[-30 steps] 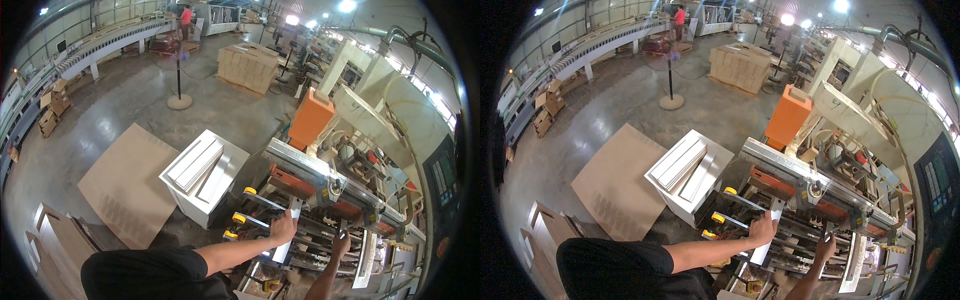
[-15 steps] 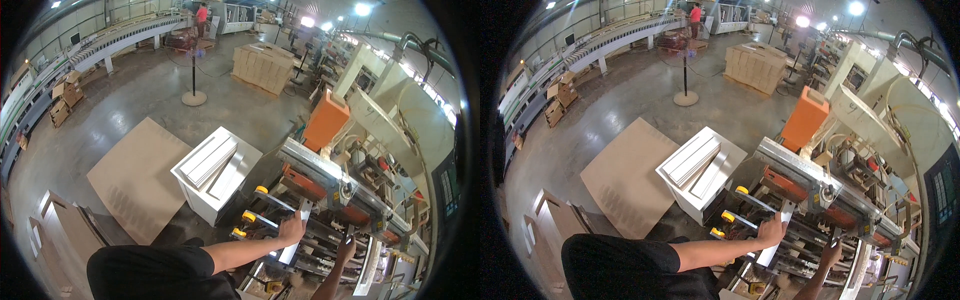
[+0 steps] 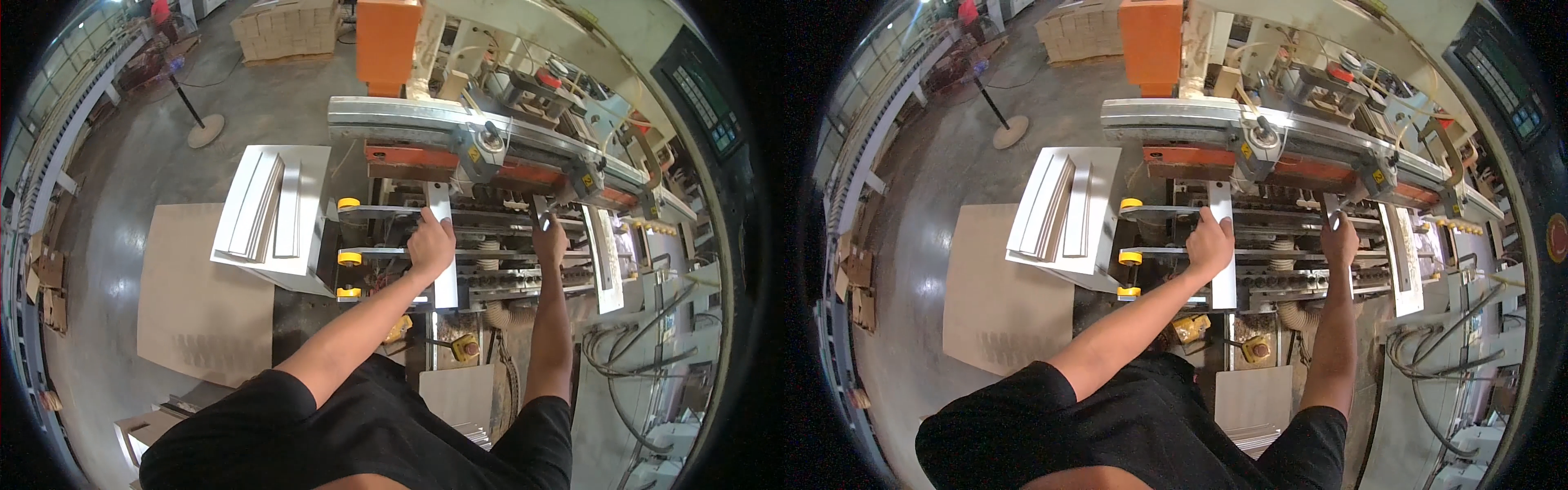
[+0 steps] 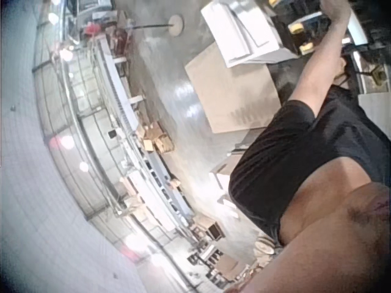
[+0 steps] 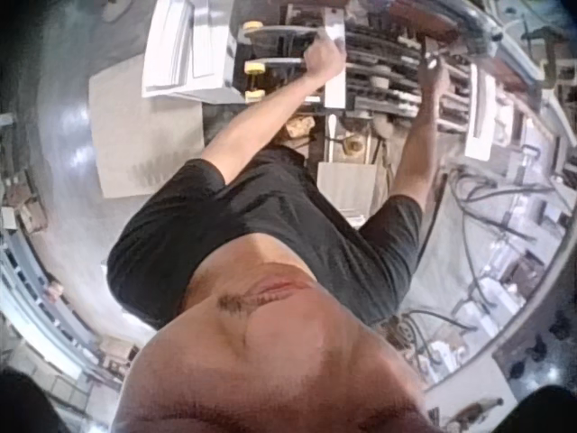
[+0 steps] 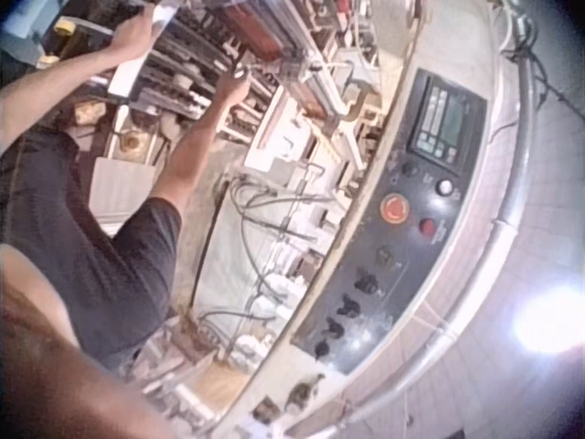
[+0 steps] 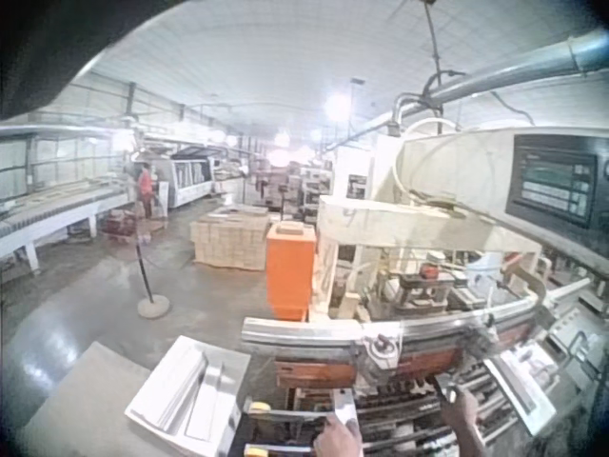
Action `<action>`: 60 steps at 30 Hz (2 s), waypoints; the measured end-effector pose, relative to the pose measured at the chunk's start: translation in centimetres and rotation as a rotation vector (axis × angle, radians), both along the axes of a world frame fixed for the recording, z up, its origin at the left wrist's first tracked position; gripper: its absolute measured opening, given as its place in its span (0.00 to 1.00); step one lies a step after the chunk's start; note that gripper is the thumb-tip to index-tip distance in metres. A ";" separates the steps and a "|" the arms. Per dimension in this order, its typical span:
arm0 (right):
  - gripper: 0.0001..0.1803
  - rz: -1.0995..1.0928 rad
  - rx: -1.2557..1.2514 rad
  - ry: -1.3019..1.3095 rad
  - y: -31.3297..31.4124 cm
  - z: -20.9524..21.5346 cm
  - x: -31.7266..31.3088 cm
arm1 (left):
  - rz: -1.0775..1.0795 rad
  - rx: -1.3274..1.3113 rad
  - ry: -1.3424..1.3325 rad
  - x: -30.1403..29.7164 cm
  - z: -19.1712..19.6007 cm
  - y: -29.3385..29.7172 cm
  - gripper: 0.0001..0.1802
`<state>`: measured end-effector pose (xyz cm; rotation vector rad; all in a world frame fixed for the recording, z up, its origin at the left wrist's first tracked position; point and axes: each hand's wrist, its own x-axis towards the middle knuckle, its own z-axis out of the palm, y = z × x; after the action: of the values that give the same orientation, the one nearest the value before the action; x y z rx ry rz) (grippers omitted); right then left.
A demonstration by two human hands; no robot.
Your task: The person processes furniture parts by placing white wooden panels into an industrial machine, handling them one at a time and in small stacks, and then moving the processed panels to a collection area.
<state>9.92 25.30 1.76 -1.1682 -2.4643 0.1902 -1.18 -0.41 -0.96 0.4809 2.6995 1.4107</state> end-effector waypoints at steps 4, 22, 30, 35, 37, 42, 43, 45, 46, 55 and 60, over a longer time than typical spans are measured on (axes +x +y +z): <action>0.17 -0.017 -0.079 0.001 -0.5 0.5 0.6 | 0.000 -0.013 0.007 0.4 -0.4 0.1 0.18; 0.21 0.041 -0.031 0.062 0.8 -1.4 1.8 | -0.018 -0.081 -0.007 0.9 0.5 0.1 0.23; 0.22 0.056 -0.047 0.063 1.1 -1.5 0.0 | 0.013 -0.143 0.010 -0.5 0.5 0.1 0.22; 0.22 0.022 -0.100 0.041 0.7 -0.9 0.5 | -0.006 -0.121 -0.040 -0.1 0.7 0.0 0.22; 0.21 0.039 -0.060 0.067 0.9 -1.1 0.9 | 0.000 -0.128 -0.026 0.2 0.8 0.0 0.22; 0.23 0.010 -0.087 0.026 0.1 -1.0 0.6 | -0.015 -0.141 -0.052 0.1 0.9 -0.4 0.23; 0.23 0.016 -0.062 0.041 0.1 -1.2 0.5 | -0.020 -0.150 -0.068 0.1 1.1 -0.5 0.23; 0.23 0.013 -0.063 0.058 0.2 -1.2 0.4 | -0.006 -0.147 -0.071 -0.2 0.7 -0.4 0.24; 0.23 0.012 -0.071 0.055 0.3 -1.1 0.3 | 0.001 -0.142 -0.070 -0.2 0.4 -0.3 0.24; 0.18 0.006 -0.036 0.016 0.3 -1.2 0.3 | -0.015 -0.080 -0.035 -0.1 0.2 -0.3 0.24; 0.18 0.024 -0.040 0.029 0.3 -1.2 0.4 | -0.012 -0.063 -0.053 0.0 0.1 -0.5 0.24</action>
<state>10.31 25.57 0.60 -1.1442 -2.4613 0.2624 -1.17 -0.89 -0.82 0.4487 2.6857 1.3114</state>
